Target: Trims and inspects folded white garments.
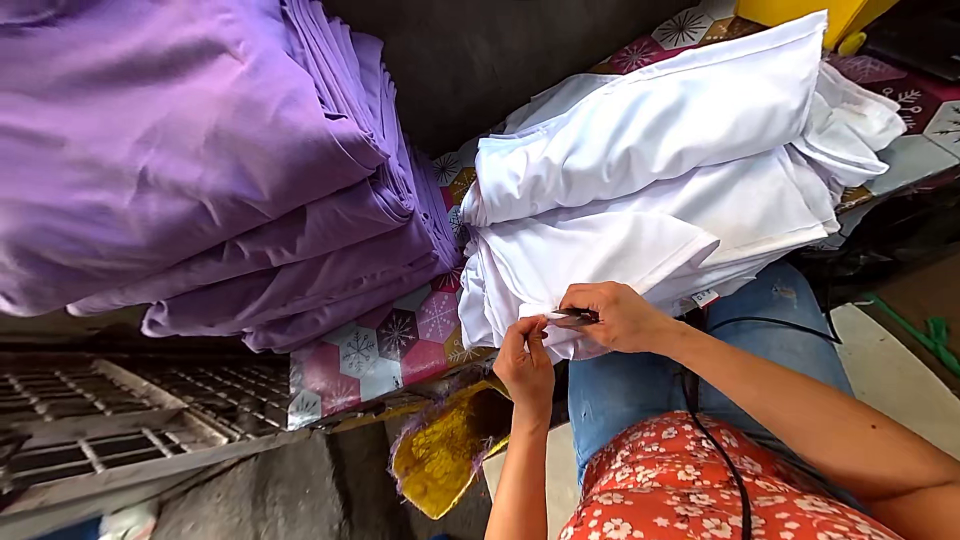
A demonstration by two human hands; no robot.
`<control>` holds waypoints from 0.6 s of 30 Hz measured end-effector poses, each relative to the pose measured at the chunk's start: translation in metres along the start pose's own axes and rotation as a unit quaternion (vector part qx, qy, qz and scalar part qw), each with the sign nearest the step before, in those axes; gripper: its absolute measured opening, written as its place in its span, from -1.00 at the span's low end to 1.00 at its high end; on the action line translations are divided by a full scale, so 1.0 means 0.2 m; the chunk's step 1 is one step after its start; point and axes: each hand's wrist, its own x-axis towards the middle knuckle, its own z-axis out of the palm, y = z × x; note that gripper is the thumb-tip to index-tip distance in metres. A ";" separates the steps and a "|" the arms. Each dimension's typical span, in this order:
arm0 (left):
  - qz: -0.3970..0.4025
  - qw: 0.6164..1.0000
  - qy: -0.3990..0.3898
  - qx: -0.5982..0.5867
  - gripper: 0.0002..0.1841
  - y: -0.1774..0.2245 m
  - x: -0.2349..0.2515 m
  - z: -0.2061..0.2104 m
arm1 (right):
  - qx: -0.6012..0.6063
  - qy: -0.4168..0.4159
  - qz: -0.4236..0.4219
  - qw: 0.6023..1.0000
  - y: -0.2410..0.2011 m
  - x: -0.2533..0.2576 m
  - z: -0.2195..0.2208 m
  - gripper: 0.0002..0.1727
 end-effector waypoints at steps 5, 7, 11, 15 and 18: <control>0.101 0.990 0.023 0.100 -0.80 -0.11 0.10 0.10 | 0.183 -0.012 0.146 0.972 -0.03 0.11 -0.08 -0.68; 0.094 0.989 0.025 0.112 -0.79 -0.10 0.14 0.15 | 0.278 0.008 0.211 0.937 -0.04 0.14 -0.08 -0.67; 0.061 0.992 -0.009 0.109 -0.83 -0.11 0.19 0.22 | 0.342 -0.013 0.304 0.889 -0.03 0.15 -0.10 -0.69; 0.009 0.988 -0.079 0.132 -0.83 -0.10 0.23 0.21 | 0.277 -0.005 0.299 0.913 0.03 0.14 -0.10 -0.71; 0.022 0.985 -0.091 0.142 -0.83 -0.11 0.24 0.20 | 0.133 0.094 0.174 0.971 0.06 0.10 -0.09 -0.65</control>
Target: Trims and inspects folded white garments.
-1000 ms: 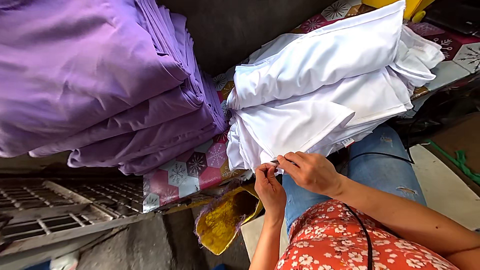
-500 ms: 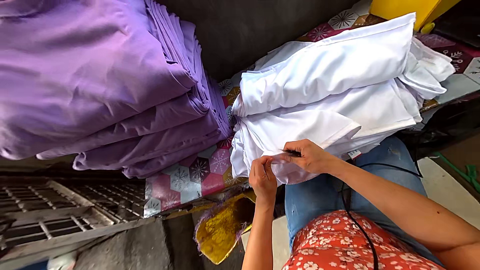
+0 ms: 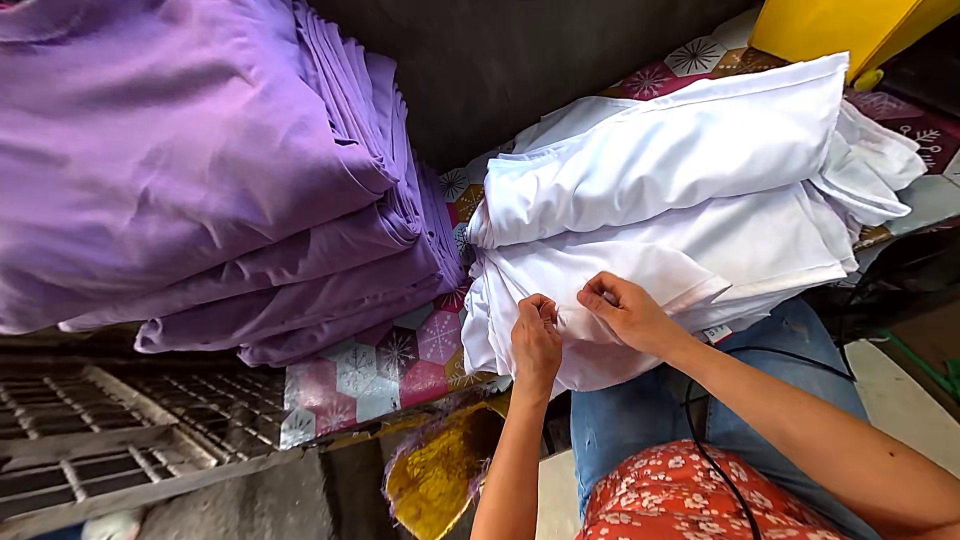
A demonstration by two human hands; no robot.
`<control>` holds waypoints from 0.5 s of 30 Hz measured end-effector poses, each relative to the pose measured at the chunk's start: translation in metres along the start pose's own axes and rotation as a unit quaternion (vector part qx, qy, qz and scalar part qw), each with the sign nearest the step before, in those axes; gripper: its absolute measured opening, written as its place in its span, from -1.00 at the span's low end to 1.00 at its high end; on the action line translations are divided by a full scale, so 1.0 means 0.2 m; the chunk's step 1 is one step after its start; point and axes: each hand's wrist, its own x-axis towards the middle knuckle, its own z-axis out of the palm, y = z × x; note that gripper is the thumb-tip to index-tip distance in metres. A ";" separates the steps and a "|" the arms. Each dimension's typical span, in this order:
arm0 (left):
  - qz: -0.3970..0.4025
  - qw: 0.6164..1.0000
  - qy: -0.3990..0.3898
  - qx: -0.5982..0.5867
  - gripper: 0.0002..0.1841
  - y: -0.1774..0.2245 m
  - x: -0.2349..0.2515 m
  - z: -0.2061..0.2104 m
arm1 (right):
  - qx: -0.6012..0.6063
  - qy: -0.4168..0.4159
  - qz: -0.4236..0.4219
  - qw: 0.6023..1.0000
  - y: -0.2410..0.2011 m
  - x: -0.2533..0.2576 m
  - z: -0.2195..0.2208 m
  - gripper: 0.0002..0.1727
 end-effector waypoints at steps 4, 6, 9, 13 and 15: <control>0.060 0.998 0.021 -0.008 -0.81 -0.03 0.00 -0.02 | -0.073 -0.072 -0.097 0.990 -0.02 -0.02 -0.04 -0.49; 0.092 0.995 0.032 -0.011 -0.79 -0.04 0.00 -0.03 | -0.115 -0.132 -0.069 0.982 -0.03 -0.01 -0.05 -0.49; 0.124 0.992 0.034 -0.015 -0.78 -0.05 0.02 -0.04 | -0.138 -0.178 -0.049 0.973 -0.03 0.01 -0.07 -0.50; 0.143 0.989 0.030 -0.013 -0.78 -0.05 0.03 -0.06 | -0.111 -0.170 -0.076 0.976 -0.03 0.03 -0.07 -0.55; 0.146 0.989 0.028 -0.010 -0.77 -0.05 0.03 -0.06 | -0.108 -0.159 -0.082 0.978 -0.02 0.04 -0.06 -0.56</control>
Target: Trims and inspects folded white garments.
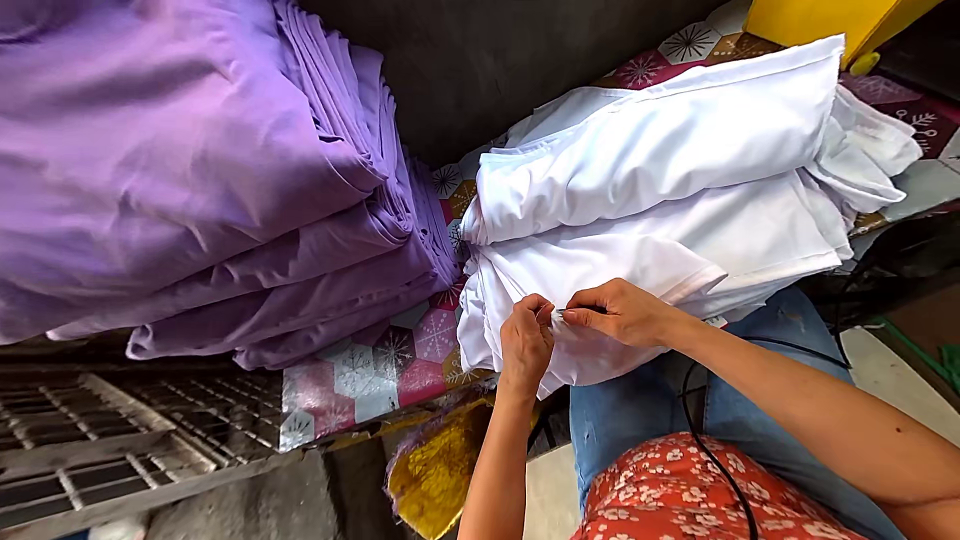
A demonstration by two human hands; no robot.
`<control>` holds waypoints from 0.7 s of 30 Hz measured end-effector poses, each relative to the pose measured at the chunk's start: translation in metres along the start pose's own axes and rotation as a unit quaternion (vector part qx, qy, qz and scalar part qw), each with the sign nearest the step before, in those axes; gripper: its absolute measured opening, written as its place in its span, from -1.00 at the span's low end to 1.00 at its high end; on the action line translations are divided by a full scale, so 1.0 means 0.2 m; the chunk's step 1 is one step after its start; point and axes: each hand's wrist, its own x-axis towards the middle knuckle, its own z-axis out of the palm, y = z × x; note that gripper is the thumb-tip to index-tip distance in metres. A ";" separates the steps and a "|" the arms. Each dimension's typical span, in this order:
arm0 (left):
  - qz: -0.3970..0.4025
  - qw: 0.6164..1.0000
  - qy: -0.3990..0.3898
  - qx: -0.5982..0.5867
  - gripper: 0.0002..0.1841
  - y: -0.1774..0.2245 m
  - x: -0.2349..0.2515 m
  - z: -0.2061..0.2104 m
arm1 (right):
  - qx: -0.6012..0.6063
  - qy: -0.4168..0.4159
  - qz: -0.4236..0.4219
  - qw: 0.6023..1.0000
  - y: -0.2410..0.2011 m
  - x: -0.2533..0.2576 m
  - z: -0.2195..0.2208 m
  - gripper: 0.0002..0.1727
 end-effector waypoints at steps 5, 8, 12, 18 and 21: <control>-0.008 1.000 -0.005 0.008 -0.78 0.01 -0.01 0.00 | -0.020 0.007 0.010 1.000 0.00 0.02 0.02 -0.55; -0.011 1.000 -0.006 0.001 -0.76 0.01 -0.01 0.00 | -0.015 0.029 0.000 0.999 0.01 0.01 0.03 -0.55; -0.011 1.000 -0.004 -0.013 -0.75 0.00 -0.02 0.00 | -0.008 0.014 -0.010 1.000 0.00 0.01 -0.02 -0.58; -0.002 1.000 -0.012 -0.017 -0.80 0.00 -0.01 0.01 | -0.089 -0.050 0.011 0.995 -0.05 0.03 -0.06 -0.52; 0.001 1.000 -0.014 -0.015 -0.80 0.01 -0.01 0.01 | -0.095 -0.051 0.013 0.994 -0.05 0.04 -0.06 -0.52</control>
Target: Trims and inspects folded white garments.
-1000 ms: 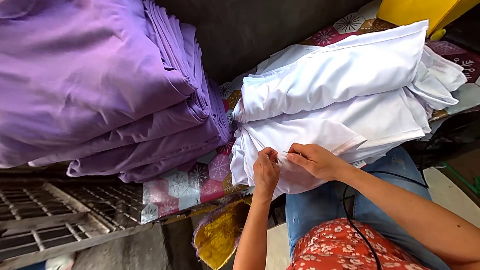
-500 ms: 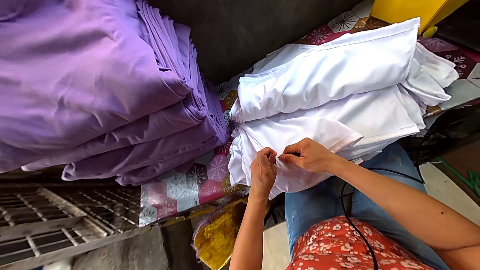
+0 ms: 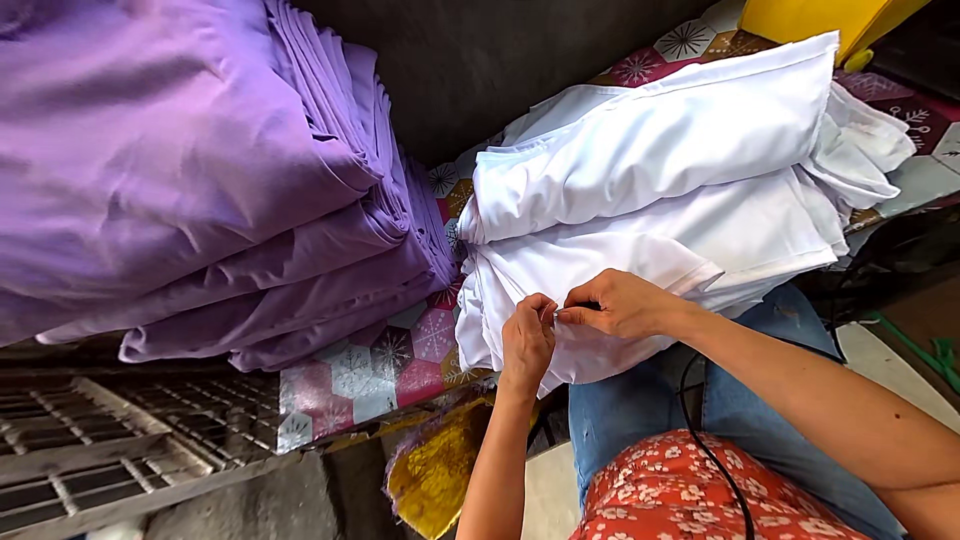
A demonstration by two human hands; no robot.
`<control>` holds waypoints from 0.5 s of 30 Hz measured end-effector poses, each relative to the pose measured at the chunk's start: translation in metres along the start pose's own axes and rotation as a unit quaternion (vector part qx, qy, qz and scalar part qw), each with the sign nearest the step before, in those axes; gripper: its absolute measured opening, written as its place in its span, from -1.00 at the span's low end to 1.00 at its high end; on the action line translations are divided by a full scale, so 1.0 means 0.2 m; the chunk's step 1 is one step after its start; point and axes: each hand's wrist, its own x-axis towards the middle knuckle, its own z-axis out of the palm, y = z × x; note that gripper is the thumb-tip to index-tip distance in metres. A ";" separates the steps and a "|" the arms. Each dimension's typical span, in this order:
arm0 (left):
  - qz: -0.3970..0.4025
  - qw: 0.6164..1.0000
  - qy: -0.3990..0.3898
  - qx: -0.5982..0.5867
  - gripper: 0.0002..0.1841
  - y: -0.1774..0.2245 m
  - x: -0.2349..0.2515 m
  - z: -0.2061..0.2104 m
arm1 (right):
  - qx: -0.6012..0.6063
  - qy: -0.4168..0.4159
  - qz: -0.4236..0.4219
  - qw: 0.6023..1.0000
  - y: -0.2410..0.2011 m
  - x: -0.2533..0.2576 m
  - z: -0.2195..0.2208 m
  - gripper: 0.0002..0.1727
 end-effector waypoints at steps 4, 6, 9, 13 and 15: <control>-0.006 1.000 -0.006 -0.003 -0.78 0.01 0.00 0.01 | -0.032 0.005 0.001 0.999 -0.01 0.00 0.00 -0.51; -0.024 1.000 -0.007 -0.010 -0.76 0.02 0.00 0.02 | -0.031 0.042 0.003 0.999 0.00 -0.01 0.02 -0.50; -0.083 0.996 0.019 -0.034 -0.73 0.02 -0.03 0.00 | 0.072 0.090 0.022 0.993 0.06 -0.01 0.09 -0.57; -0.220 0.975 0.016 0.011 -0.76 0.04 -0.10 -0.29 | 0.242 0.046 0.033 0.969 0.08 -0.04 0.17 -0.79; -0.282 0.950 -0.045 0.127 -0.75 0.02 -0.18 -0.51 | 0.277 0.063 0.039 0.958 0.07 -0.06 0.18 -0.83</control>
